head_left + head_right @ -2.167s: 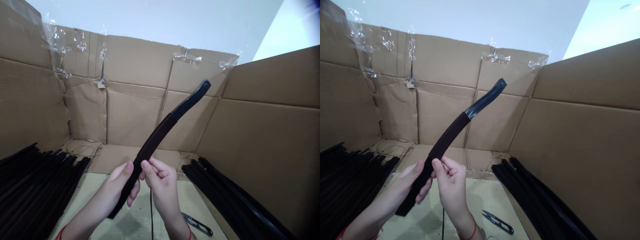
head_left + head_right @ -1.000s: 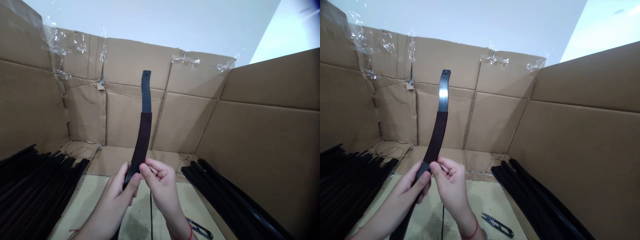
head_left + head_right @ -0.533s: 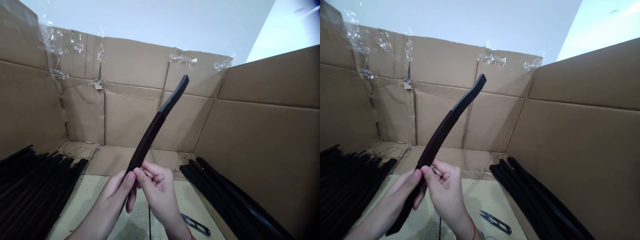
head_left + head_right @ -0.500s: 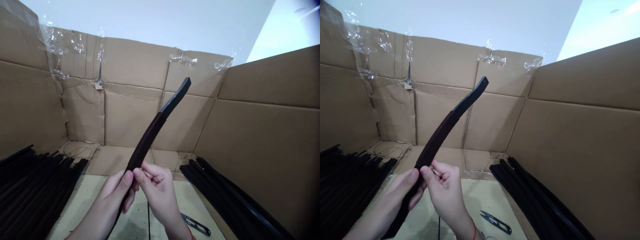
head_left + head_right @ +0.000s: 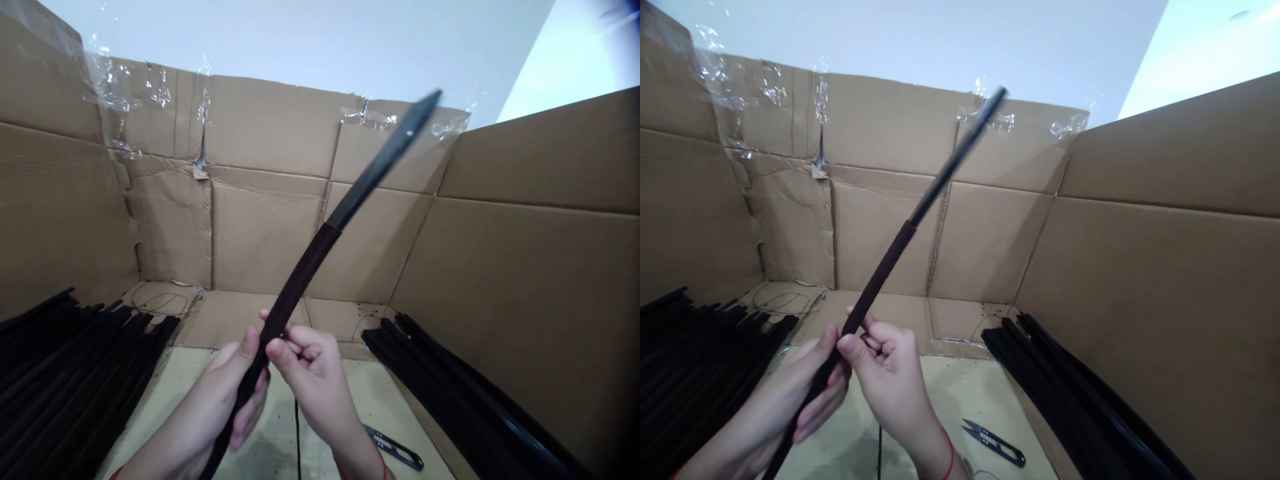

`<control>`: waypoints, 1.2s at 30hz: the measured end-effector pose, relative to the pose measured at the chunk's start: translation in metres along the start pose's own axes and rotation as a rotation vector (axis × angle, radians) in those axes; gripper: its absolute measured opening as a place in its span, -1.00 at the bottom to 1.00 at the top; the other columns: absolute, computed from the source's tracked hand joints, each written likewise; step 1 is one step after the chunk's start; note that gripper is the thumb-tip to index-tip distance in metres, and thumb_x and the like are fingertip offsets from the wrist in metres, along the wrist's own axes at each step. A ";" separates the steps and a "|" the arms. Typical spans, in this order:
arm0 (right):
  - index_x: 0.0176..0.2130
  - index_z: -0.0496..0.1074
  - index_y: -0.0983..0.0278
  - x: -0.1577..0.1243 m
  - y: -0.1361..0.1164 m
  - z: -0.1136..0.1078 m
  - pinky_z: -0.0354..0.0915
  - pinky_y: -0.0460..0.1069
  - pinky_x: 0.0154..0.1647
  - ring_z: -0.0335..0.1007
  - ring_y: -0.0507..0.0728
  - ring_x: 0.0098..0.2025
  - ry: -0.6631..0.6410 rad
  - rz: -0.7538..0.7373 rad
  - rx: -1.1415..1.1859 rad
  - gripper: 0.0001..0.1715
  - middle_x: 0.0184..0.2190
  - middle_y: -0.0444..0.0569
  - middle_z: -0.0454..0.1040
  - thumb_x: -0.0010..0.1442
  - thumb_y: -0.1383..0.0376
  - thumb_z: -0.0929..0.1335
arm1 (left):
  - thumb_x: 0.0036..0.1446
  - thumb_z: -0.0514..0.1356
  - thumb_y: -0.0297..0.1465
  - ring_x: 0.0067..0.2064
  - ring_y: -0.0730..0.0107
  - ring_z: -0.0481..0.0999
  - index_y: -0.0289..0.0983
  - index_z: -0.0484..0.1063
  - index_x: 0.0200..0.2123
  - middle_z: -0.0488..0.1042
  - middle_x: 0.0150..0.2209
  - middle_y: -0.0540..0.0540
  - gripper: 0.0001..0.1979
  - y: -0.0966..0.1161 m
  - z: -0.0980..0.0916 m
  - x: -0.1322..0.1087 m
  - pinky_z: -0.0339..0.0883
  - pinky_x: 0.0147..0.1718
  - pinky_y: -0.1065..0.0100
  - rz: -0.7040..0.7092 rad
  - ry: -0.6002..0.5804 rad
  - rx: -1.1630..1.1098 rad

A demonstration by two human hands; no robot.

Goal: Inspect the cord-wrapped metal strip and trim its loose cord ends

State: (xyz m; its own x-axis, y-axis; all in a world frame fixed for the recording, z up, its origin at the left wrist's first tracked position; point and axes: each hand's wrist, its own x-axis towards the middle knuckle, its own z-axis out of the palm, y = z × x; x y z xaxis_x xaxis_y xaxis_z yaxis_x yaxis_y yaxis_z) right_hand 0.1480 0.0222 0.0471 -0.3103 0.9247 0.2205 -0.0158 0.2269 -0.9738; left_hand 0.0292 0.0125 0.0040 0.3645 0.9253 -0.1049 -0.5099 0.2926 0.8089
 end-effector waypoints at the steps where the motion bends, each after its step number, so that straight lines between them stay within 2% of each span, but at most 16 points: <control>1: -0.24 0.54 0.36 0.001 0.000 0.000 0.32 -0.09 -0.52 0.39 0.04 -0.56 -0.013 0.012 0.024 -0.64 -0.59 -0.10 0.45 0.12 0.10 0.44 | 0.11 0.02 0.18 -0.79 0.64 -0.11 -0.26 0.17 -0.58 0.00 -0.82 0.15 -0.40 0.000 0.001 -0.001 -0.23 -0.79 0.53 -0.068 -0.072 -0.041; 2: -0.24 0.55 0.35 0.002 0.000 0.000 0.30 -0.10 -0.54 0.38 0.03 -0.57 -0.009 0.014 0.034 -0.64 -0.59 -0.09 0.46 0.10 0.10 0.45 | 0.11 -0.03 0.21 -0.79 0.64 -0.16 -0.25 0.17 -0.58 -0.04 -0.82 0.17 -0.37 0.001 0.001 -0.002 -0.26 -0.80 0.51 -0.127 -0.147 -0.066; 4: -0.32 0.55 0.35 0.003 0.001 0.001 0.26 -0.11 -0.59 0.36 0.02 -0.59 0.050 -0.016 -0.001 -0.68 -0.58 -0.07 0.46 0.14 0.11 0.43 | 0.14 -0.12 0.22 -0.75 0.62 -0.03 -0.27 0.21 -0.58 0.04 -0.79 0.12 -0.33 0.001 0.000 -0.003 -0.09 -0.75 0.53 -0.111 -0.200 -0.011; 7: -0.41 0.50 0.33 0.002 0.000 0.003 0.24 -0.12 -0.61 0.35 0.02 -0.59 0.147 -0.081 -0.079 -0.71 -0.60 -0.09 0.44 0.19 0.15 0.40 | 0.22 -0.05 0.11 -0.59 0.58 0.23 -0.31 0.28 -0.41 0.25 -0.65 0.05 -0.44 0.003 -0.002 -0.005 0.16 -0.56 0.55 0.114 -0.032 0.168; 8: -0.41 0.49 0.32 0.000 -0.001 0.004 0.24 -0.13 -0.61 0.35 0.02 -0.60 0.143 -0.090 -0.101 -0.72 -0.62 -0.10 0.43 0.21 0.17 0.39 | 0.24 -0.01 0.05 -0.57 0.58 0.24 -0.30 0.28 -0.35 0.27 -0.62 0.06 -0.50 0.004 -0.002 -0.006 0.16 -0.55 0.55 0.167 0.021 0.188; 10: -0.42 0.48 0.31 -0.003 -0.005 0.004 0.22 -0.14 -0.63 0.34 0.01 -0.62 0.104 -0.113 -0.141 -0.73 -0.65 -0.13 0.41 0.23 0.20 0.37 | 0.25 0.02 0.02 -0.64 0.61 0.17 -0.28 0.25 -0.30 0.22 -0.62 0.10 -0.56 0.005 -0.002 -0.009 0.07 -0.63 0.55 0.152 0.023 0.138; 12: -0.44 0.47 0.30 -0.007 -0.008 0.002 0.22 -0.15 -0.63 0.36 0.00 -0.60 0.083 -0.153 -0.176 -0.74 -0.65 -0.12 0.43 0.25 0.23 0.35 | 0.23 -0.01 0.06 -0.70 0.66 0.07 -0.29 0.26 -0.33 0.15 -0.65 0.13 -0.51 0.006 -0.002 -0.010 -0.05 -0.70 0.55 0.070 -0.063 0.032; 16: -0.48 0.42 0.31 -0.010 -0.010 -0.001 0.27 -0.15 -0.59 0.40 0.00 -0.61 0.017 -0.228 -0.196 -0.68 -0.64 -0.07 0.49 0.30 0.29 0.31 | 0.18 0.01 0.10 -0.76 0.70 -0.04 -0.32 0.29 -0.45 0.01 -0.71 0.16 -0.44 0.006 -0.005 -0.010 -0.20 -0.75 0.55 -0.107 -0.313 -0.158; 18: -0.49 0.40 0.30 -0.009 -0.009 0.000 0.28 -0.15 -0.60 0.40 0.01 -0.64 0.050 -0.253 -0.196 -0.69 -0.67 -0.08 0.49 0.29 0.28 0.32 | 0.15 0.03 0.11 -0.77 0.70 -0.07 -0.31 0.25 -0.52 -0.05 -0.73 0.17 -0.43 0.005 -0.004 -0.010 -0.27 -0.78 0.54 -0.161 -0.404 -0.221; 19: -0.48 0.38 0.29 -0.009 -0.007 0.001 0.28 -0.16 -0.61 0.40 0.02 -0.65 0.082 -0.245 -0.188 -0.70 -0.69 -0.08 0.48 0.28 0.26 0.33 | 0.13 0.05 0.12 -0.78 0.70 -0.08 -0.30 0.24 -0.54 -0.07 -0.74 0.18 -0.43 0.004 -0.003 -0.009 -0.29 -0.79 0.54 -0.168 -0.414 -0.240; 24: -0.49 0.35 0.30 -0.010 -0.002 0.007 0.28 -0.18 -0.70 0.44 0.05 -0.68 0.152 -0.073 -0.085 -0.63 -0.71 -0.05 0.47 0.27 0.15 0.34 | 0.04 0.08 0.20 -0.74 0.72 -0.09 -0.31 0.24 -0.54 -0.02 -0.72 0.16 -0.37 -0.006 0.002 -0.005 -0.26 -0.75 0.55 -0.063 -0.208 -0.154; 27: -0.47 0.35 0.30 -0.011 0.000 0.007 0.24 -0.20 -0.74 0.44 0.05 -0.69 0.201 -0.101 -0.031 -0.66 -0.74 -0.09 0.43 0.24 0.15 0.37 | 0.02 0.08 0.22 -0.74 0.71 -0.10 -0.31 0.24 -0.54 -0.01 -0.71 0.16 -0.36 -0.009 0.002 -0.004 -0.27 -0.76 0.54 -0.076 -0.212 -0.153; 29: -0.46 0.37 0.30 -0.008 -0.001 0.004 0.24 -0.21 -0.70 0.42 0.02 -0.68 0.170 -0.126 0.009 -0.69 -0.73 -0.11 0.42 0.23 0.18 0.38 | 0.02 0.10 0.21 -0.76 0.72 -0.10 -0.31 0.24 -0.55 -0.01 -0.72 0.16 -0.37 -0.007 0.002 -0.006 -0.27 -0.78 0.54 -0.108 -0.245 -0.187; 32: -0.46 0.49 0.32 -0.001 -0.003 -0.003 0.27 -0.19 -0.56 0.35 -0.03 -0.59 0.051 -0.136 0.062 -0.71 -0.64 -0.10 0.44 0.16 0.16 0.44 | 0.02 0.12 0.18 -0.79 0.70 -0.07 -0.30 0.24 -0.55 -0.02 -0.75 0.17 -0.39 0.000 0.004 -0.010 -0.27 -0.81 0.55 -0.139 -0.321 -0.266; 34: -0.38 0.57 0.31 0.003 -0.003 -0.007 0.27 -0.17 -0.52 0.25 -0.05 -0.58 -0.028 -0.081 0.115 -0.71 -0.62 -0.13 0.39 0.11 0.11 0.47 | 0.04 0.12 0.16 -0.80 0.69 -0.08 -0.30 0.24 -0.56 -0.05 -0.77 0.18 -0.40 0.003 0.004 -0.012 -0.29 -0.83 0.56 -0.151 -0.383 -0.307; 36: -0.25 0.61 0.30 0.004 -0.003 -0.010 0.24 -0.15 -0.54 0.13 -0.07 -0.62 -0.133 0.014 0.177 -0.61 -0.66 -0.18 0.29 0.08 0.04 0.47 | 0.08 0.11 0.13 -0.82 0.68 -0.08 -0.30 0.24 -0.58 -0.08 -0.79 0.18 -0.42 0.003 0.001 -0.010 -0.29 -0.84 0.56 -0.160 -0.481 -0.335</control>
State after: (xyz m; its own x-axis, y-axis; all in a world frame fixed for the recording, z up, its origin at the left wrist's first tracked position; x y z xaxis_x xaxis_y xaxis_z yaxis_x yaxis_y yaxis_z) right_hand 0.1565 0.0283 0.0512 -0.4341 0.8762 0.2093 -0.1733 0.1467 -0.9739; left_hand 0.0249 0.0038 0.0077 0.7282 0.6736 0.1262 -0.6090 0.5516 0.5700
